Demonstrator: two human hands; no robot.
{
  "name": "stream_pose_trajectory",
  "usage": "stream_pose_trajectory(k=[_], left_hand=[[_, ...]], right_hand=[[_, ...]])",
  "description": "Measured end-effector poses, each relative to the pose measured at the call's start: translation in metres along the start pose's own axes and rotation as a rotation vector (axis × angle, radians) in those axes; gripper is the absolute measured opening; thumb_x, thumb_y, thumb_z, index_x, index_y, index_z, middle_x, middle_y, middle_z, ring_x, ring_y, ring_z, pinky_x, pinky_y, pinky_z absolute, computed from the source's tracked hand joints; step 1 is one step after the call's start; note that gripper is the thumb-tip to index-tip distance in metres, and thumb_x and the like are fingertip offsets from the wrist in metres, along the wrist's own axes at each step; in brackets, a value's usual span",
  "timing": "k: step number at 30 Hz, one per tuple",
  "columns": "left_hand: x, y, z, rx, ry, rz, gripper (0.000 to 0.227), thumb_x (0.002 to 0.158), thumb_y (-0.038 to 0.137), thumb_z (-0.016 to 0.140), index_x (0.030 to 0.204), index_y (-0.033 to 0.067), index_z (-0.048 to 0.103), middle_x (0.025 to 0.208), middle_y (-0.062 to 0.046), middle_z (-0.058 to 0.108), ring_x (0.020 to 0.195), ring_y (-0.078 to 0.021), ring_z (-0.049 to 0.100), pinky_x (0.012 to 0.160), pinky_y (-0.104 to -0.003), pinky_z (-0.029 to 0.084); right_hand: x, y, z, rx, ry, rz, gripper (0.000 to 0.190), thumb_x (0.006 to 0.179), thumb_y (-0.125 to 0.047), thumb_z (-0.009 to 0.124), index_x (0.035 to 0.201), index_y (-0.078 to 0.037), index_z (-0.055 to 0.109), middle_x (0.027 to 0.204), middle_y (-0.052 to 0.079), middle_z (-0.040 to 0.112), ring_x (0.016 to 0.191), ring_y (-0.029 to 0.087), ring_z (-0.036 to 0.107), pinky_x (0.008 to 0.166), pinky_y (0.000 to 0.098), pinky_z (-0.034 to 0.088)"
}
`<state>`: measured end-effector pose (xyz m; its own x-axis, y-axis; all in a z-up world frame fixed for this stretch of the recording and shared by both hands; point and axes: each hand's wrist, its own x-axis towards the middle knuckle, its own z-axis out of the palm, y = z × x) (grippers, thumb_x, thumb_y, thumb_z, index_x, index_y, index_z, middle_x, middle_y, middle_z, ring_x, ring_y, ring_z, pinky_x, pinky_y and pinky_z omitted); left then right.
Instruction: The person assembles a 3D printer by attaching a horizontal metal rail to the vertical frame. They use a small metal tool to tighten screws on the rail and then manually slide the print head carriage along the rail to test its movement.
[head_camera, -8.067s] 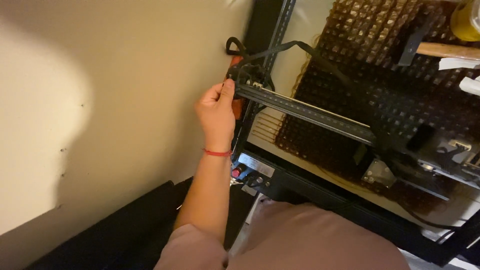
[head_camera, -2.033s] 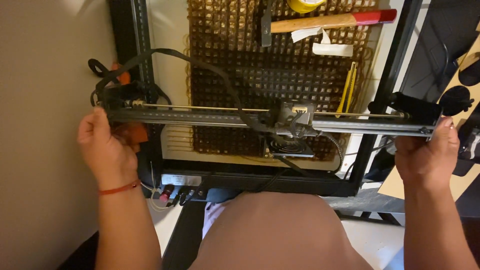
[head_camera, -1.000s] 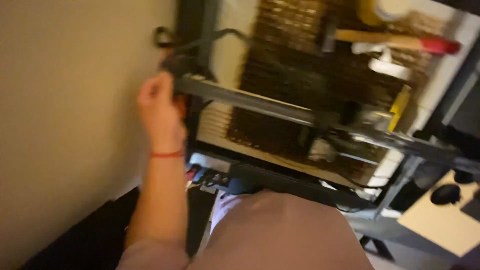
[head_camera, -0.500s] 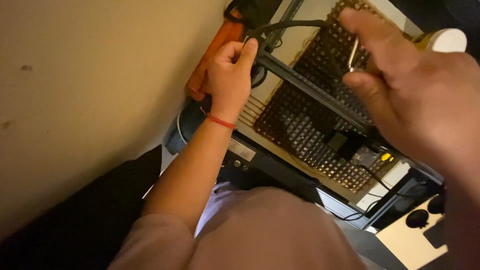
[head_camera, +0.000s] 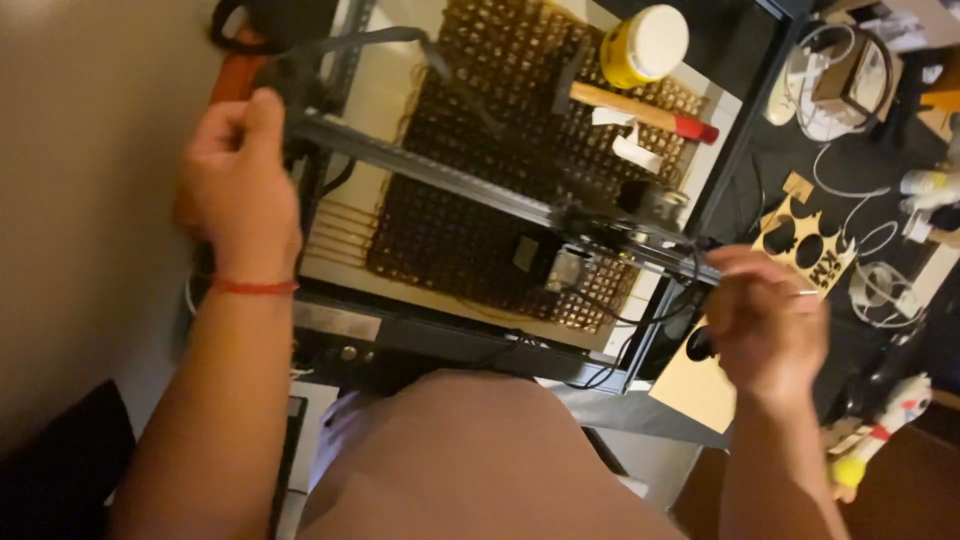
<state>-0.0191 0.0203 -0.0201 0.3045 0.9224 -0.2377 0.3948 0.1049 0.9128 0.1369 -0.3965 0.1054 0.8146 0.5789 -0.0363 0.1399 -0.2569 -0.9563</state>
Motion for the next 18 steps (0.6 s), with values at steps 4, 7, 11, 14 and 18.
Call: stream_pose_trajectory(k=[4,7,11,14,18], left_hand=[[0.002,-0.014,-0.002,-0.071,-0.064,0.026,0.024,0.102,0.025,0.071,0.082,0.0178,0.061,0.074,0.006,0.051,0.068,-0.0074,0.041,0.062,-0.028,0.036],[0.006,-0.022,-0.002,-0.051,-0.002,0.106,0.025,0.102,0.028,0.074,0.083,0.0152,0.064,0.077,0.006,0.053,0.076,-0.0077,0.045,0.072,-0.028,0.041],[0.000,-0.003,-0.005,-0.133,-0.033,-0.041,0.020,0.101,0.024,0.067,0.083,0.0175,0.063,0.082,0.006,0.059,0.080,-0.0080,0.053,0.079,-0.027,0.049],[0.000,-0.005,-0.009,-0.101,-0.051,-0.046,0.020,0.102,0.024,0.065,0.084,0.0180,0.062,0.085,0.005,0.060,0.083,-0.0094,0.056,0.082,-0.028,0.051],[-0.009,0.013,-0.006,-0.160,-0.049,-0.152,0.010,0.101,0.023,0.062,0.096,0.0149,0.064,0.097,0.002,0.067,0.092,-0.0108,0.065,0.085,-0.027,0.059]], right_hand=[[-0.019,0.025,0.003,0.534,0.011,0.211,0.034,0.096,-0.017,0.049,0.122,-0.002,0.065,0.114,0.028,0.066,0.045,0.009,0.028,0.043,0.0248,0.025],[-0.017,0.038,-0.002,0.712,-0.075,0.214,0.038,0.093,-0.018,0.060,0.128,-0.001,0.061,0.123,0.036,0.060,0.037,0.005,0.026,0.039,0.0196,0.024],[-0.013,0.038,0.005,0.723,-0.076,0.183,0.049,0.100,-0.032,0.068,0.137,-0.003,0.053,0.138,0.018,0.057,0.084,0.017,0.046,0.084,0.0385,0.026],[-0.006,0.038,0.009,0.660,-0.104,0.136,0.047,0.102,-0.042,0.070,0.133,-0.009,0.058,0.144,0.007,0.054,0.085,0.012,0.044,0.124,0.0574,0.037],[0.001,0.034,0.008,0.588,-0.147,0.339,0.080,0.085,-0.054,0.074,0.134,0.006,0.054,0.056,-0.007,0.031,0.050,0.003,0.021,0.057,0.0211,0.017]])
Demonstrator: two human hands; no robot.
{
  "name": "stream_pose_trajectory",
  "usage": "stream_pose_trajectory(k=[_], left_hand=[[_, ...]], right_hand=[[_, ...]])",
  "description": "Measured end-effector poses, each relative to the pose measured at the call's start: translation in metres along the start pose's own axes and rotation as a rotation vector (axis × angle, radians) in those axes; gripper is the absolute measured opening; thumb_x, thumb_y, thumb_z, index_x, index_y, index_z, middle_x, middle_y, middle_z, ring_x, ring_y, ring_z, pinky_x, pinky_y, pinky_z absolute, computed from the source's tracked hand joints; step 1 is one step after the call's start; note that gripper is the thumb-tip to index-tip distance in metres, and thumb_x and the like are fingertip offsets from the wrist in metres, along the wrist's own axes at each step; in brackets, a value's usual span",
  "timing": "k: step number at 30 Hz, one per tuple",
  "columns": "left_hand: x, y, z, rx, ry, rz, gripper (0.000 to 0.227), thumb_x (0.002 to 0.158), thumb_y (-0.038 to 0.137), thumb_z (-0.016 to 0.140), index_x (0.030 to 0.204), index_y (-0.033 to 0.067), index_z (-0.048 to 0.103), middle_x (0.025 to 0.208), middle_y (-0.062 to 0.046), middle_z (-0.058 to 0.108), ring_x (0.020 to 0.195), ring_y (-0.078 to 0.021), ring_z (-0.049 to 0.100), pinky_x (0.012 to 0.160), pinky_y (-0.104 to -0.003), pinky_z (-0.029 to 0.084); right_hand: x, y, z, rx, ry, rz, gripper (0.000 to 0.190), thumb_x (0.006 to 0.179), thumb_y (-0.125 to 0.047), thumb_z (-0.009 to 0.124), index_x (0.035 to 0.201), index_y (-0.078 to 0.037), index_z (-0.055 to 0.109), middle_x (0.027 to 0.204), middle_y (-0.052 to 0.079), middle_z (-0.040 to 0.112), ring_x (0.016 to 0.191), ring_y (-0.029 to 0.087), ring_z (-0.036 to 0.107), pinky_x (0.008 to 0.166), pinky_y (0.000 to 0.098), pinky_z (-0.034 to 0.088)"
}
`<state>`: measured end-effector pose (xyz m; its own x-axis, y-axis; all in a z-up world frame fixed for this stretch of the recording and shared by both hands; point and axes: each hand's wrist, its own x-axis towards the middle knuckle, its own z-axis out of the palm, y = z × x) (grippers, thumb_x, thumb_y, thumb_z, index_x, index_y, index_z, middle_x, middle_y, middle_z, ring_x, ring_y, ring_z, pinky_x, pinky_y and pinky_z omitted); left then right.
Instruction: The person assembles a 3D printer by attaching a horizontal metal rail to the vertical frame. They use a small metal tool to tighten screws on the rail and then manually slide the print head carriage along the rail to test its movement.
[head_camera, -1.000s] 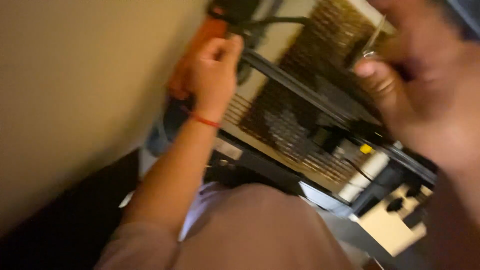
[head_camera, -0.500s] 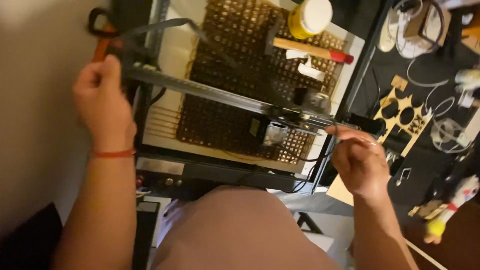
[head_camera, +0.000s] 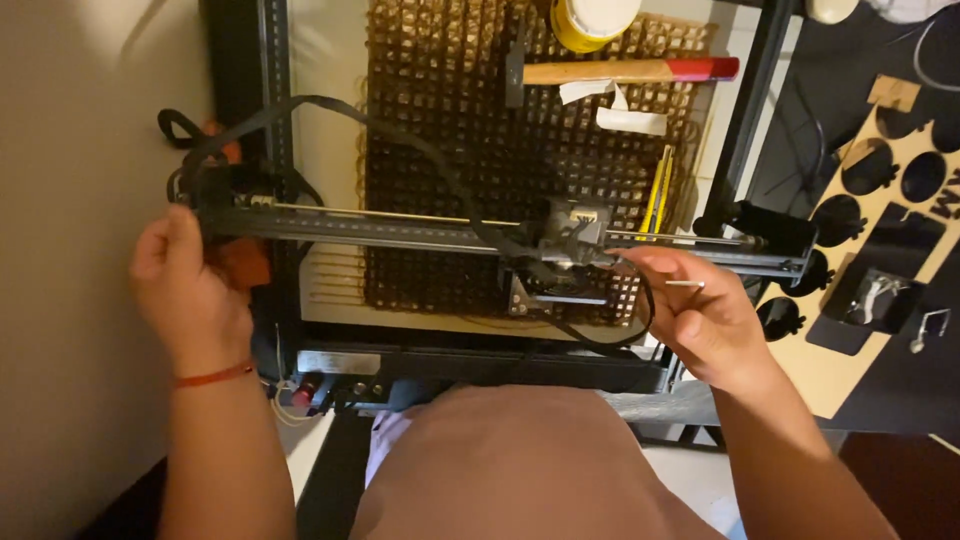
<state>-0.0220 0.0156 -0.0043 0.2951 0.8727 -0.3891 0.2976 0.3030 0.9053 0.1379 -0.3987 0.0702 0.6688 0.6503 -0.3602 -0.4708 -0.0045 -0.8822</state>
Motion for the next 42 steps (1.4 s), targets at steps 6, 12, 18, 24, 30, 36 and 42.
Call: stream_pose_trajectory(k=[6,12,18,24,30,36,42], left_hand=[[-0.001,0.002,0.003,-0.010,0.021,-0.032,0.016,0.102,0.025,0.064,0.091,0.0142,0.063,0.088,0.002,0.066,0.081,-0.0104,0.064,0.068,-0.027,0.058],[-0.004,0.004,0.004,0.017,0.014,-0.027,0.015,0.103,0.025,0.061,0.092,0.0149,0.064,0.088,0.002,0.068,0.078,-0.0109,0.066,0.064,-0.027,0.059],[0.005,-0.007,-0.004,0.054,0.020,0.005,0.014,0.102,0.027,0.062,0.094,0.0165,0.064,0.091,0.004,0.065,0.083,-0.0103,0.063,0.071,-0.026,0.056],[0.003,-0.004,-0.001,-0.027,-0.008,0.004,0.011,0.101,0.024,0.063,0.094,0.0154,0.064,0.094,0.003,0.068,0.091,-0.0113,0.066,0.083,-0.027,0.061],[0.004,-0.007,-0.002,-0.065,-0.014,-0.008,0.015,0.101,0.024,0.063,0.090,0.0144,0.062,0.090,0.001,0.066,0.086,-0.0122,0.065,0.079,-0.029,0.060],[0.013,-0.017,-0.003,0.002,0.062,0.060,0.013,0.095,0.024,0.069,0.091,0.0122,0.066,0.091,0.003,0.067,0.088,-0.0086,0.063,0.084,-0.025,0.057],[0.013,-0.022,-0.006,0.062,0.026,0.139,0.020,0.101,0.026,0.069,0.084,0.0171,0.063,0.083,0.008,0.060,0.084,-0.0070,0.053,0.086,-0.026,0.048]], right_hand=[[0.005,-0.001,-0.001,-0.206,-0.061,-0.018,0.077,0.087,-0.059,0.064,0.135,0.001,0.055,0.058,-0.005,0.032,0.053,0.009,0.028,0.055,0.0260,0.019],[0.006,0.014,-0.002,-0.111,-0.112,-0.085,0.066,0.093,-0.055,0.066,0.137,-0.007,0.054,0.066,-0.005,0.042,0.058,0.008,0.030,0.063,0.0240,0.029],[0.006,0.014,-0.004,-0.158,-0.142,-0.151,0.062,0.098,-0.060,0.061,0.139,-0.014,0.051,0.067,-0.007,0.032,0.060,0.007,0.033,0.113,0.0392,0.047],[0.007,0.013,-0.002,-0.124,-0.143,-0.103,0.068,0.096,-0.064,0.062,0.138,-0.012,0.049,0.068,-0.006,0.034,0.058,0.006,0.033,0.118,0.0396,0.041],[0.007,-0.004,-0.007,-0.425,-0.061,-0.162,0.068,0.094,-0.067,0.052,0.131,-0.010,0.053,0.136,0.008,0.062,0.039,-0.003,0.030,0.037,0.0114,0.032],[0.001,-0.103,0.002,-0.989,-0.172,-0.098,0.044,0.083,0.000,0.052,0.124,-0.013,0.065,0.059,-0.004,0.044,0.049,0.011,0.031,0.048,0.0244,0.031],[0.102,-0.156,0.144,-2.194,-1.007,1.060,0.078,0.097,-0.026,0.039,0.153,-0.059,-0.006,0.078,-0.006,0.071,0.070,0.026,0.065,0.053,0.0371,0.040]])
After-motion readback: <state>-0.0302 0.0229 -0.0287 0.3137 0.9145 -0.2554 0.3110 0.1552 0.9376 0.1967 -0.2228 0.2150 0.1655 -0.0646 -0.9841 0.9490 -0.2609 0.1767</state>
